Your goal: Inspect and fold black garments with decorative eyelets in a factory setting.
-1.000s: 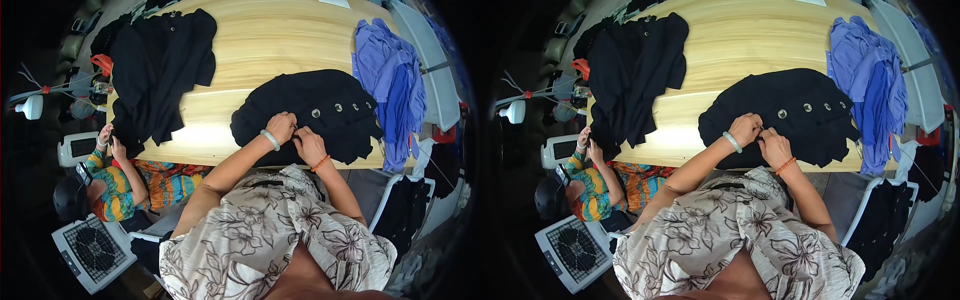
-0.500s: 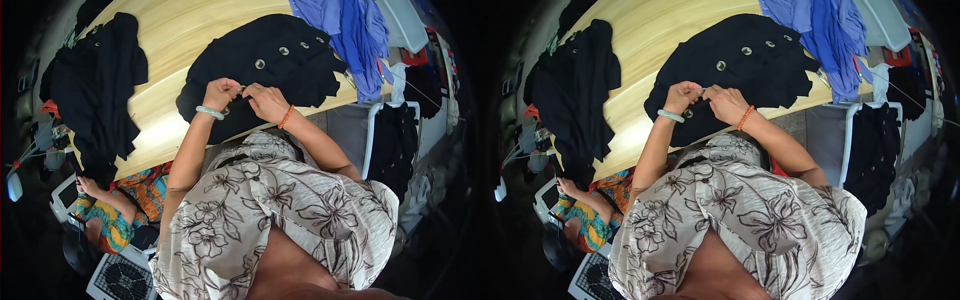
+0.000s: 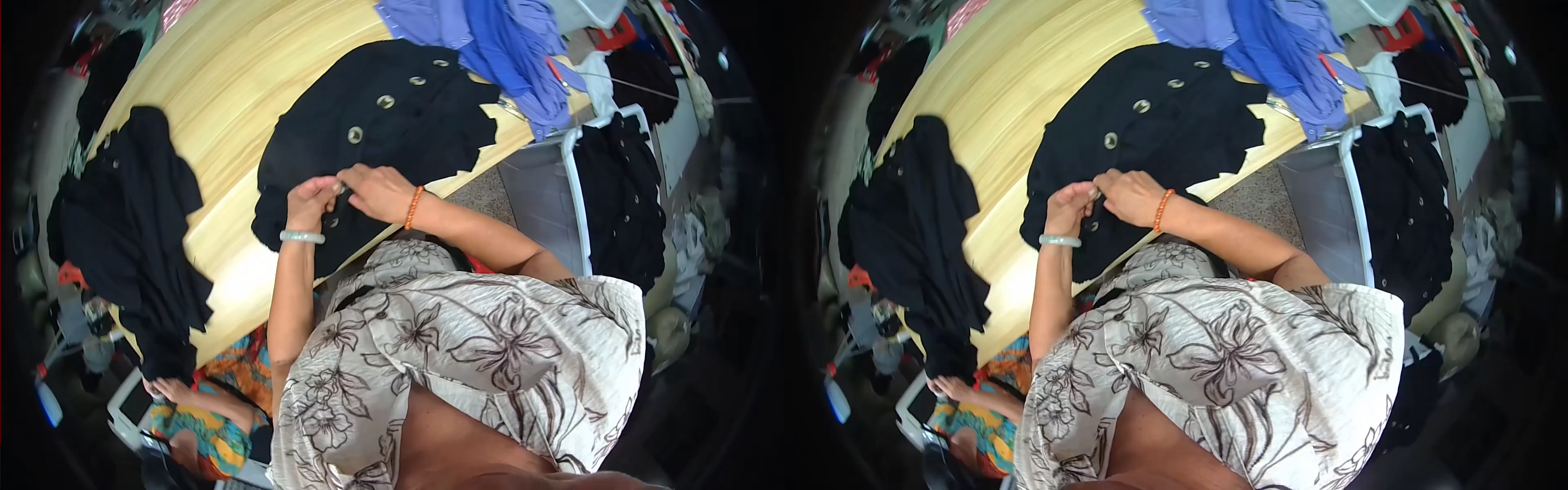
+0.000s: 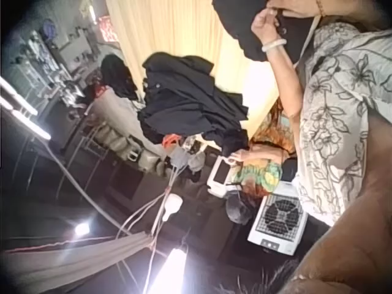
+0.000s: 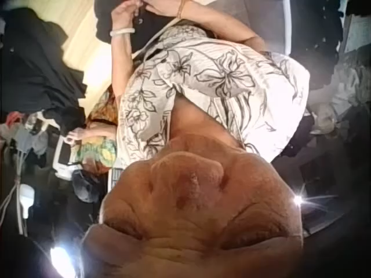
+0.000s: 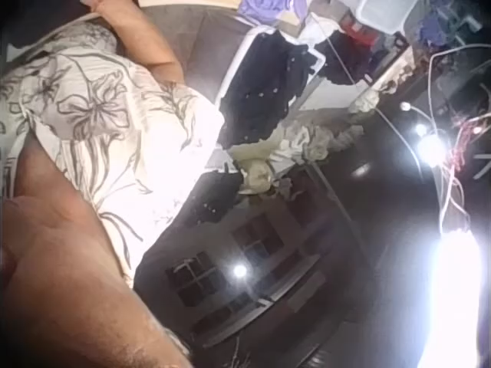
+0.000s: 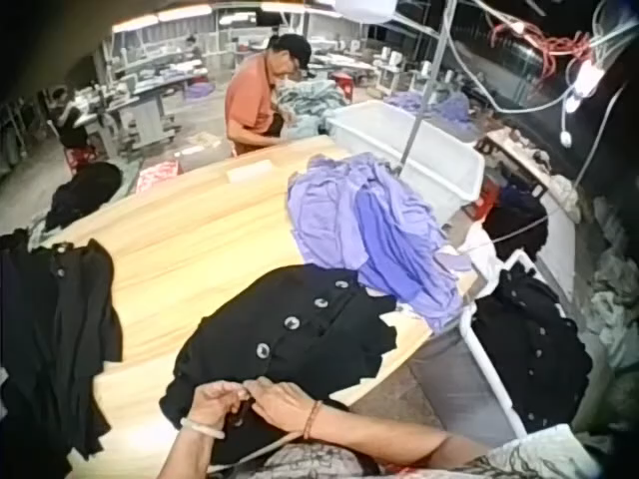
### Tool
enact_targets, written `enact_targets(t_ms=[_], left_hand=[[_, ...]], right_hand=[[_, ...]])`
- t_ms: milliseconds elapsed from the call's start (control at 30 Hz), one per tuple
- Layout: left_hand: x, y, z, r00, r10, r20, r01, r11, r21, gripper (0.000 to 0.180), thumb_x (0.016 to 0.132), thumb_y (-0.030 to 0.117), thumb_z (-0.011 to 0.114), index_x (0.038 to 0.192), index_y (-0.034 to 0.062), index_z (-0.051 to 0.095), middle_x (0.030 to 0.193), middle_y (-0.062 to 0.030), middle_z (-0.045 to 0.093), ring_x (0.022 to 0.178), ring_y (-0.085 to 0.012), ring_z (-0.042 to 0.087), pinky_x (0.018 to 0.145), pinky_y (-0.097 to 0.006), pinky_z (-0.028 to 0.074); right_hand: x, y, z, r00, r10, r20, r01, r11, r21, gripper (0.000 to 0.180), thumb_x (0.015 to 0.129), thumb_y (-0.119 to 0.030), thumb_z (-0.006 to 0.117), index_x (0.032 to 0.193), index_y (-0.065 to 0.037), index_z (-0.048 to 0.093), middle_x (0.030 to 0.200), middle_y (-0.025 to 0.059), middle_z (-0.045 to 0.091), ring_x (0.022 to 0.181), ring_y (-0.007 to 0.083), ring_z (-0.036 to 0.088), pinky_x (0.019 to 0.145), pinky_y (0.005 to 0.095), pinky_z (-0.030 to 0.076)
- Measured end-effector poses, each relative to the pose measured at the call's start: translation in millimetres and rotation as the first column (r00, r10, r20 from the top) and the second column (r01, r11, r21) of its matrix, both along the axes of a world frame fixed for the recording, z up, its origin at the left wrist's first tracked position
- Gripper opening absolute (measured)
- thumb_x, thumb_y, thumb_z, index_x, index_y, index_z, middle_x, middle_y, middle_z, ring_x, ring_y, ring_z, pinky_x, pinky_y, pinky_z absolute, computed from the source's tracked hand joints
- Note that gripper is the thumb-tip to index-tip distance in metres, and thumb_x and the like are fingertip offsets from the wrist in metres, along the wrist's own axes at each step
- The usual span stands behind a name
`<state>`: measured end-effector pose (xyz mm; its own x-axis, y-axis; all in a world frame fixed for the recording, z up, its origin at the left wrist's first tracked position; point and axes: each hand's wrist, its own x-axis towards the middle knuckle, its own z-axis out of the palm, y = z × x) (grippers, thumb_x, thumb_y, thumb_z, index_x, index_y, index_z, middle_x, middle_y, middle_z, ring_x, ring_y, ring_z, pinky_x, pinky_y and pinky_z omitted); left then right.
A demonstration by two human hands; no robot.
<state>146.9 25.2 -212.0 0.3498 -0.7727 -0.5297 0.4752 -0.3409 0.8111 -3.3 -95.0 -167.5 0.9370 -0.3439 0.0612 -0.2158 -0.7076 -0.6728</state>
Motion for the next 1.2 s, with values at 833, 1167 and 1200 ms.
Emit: enact_targets(t_ms=[833, 1167, 1200], left_hand=[[-41.3, -0.1, 19.6, 0.408, 0.039, 0.912, 0.156, 0.981, -0.112, 0.019, 0.083, -0.006, 0.055, 0.096, 0.0002, 0.066, 0.09, -0.0137, 0.067, 0.084, -0.0261, 0.065, 0.078, -0.033, 0.051], [-33.2, -4.3, 14.7, 0.62, -0.026, 0.784, 0.161, 0.982, -0.095, 0.015, 0.081, -0.003, 0.056, 0.091, 0.0005, 0.067, 0.084, -0.0132, 0.065, 0.079, -0.0275, 0.064, 0.074, -0.03, 0.049], [-31.6, -1.3, 14.1, 0.612, -0.045, 0.789, 0.173, 0.982, -0.078, 0.016, 0.08, -0.003, 0.056, 0.091, -0.0002, 0.067, 0.083, -0.0119, 0.065, 0.078, -0.0254, 0.064, 0.074, -0.03, 0.049]], right_hand=[[-10.6, -8.7, -26.0, 0.997, 0.081, 0.001, -0.08, 0.988, -0.133, 0.019, 0.071, -0.007, 0.06, 0.089, 0.0, 0.061, 0.087, 0.0171, 0.06, 0.076, 0.0345, 0.064, 0.065, 0.0417, 0.053], [-17.2, -23.2, -12.6, 0.995, 0.08, -0.054, -0.077, 0.996, 0.053, 0.025, 0.071, 0.002, 0.057, 0.094, -0.002, 0.067, 0.092, 0.0195, 0.064, 0.087, 0.0383, 0.063, 0.075, 0.0454, 0.052], [-16.0, -23.0, -12.7, 0.995, 0.096, -0.031, -0.093, 0.993, 0.078, 0.024, 0.072, 0.002, 0.057, 0.094, -0.001, 0.067, 0.091, 0.0196, 0.064, 0.087, 0.0384, 0.063, 0.076, 0.0455, 0.052]])
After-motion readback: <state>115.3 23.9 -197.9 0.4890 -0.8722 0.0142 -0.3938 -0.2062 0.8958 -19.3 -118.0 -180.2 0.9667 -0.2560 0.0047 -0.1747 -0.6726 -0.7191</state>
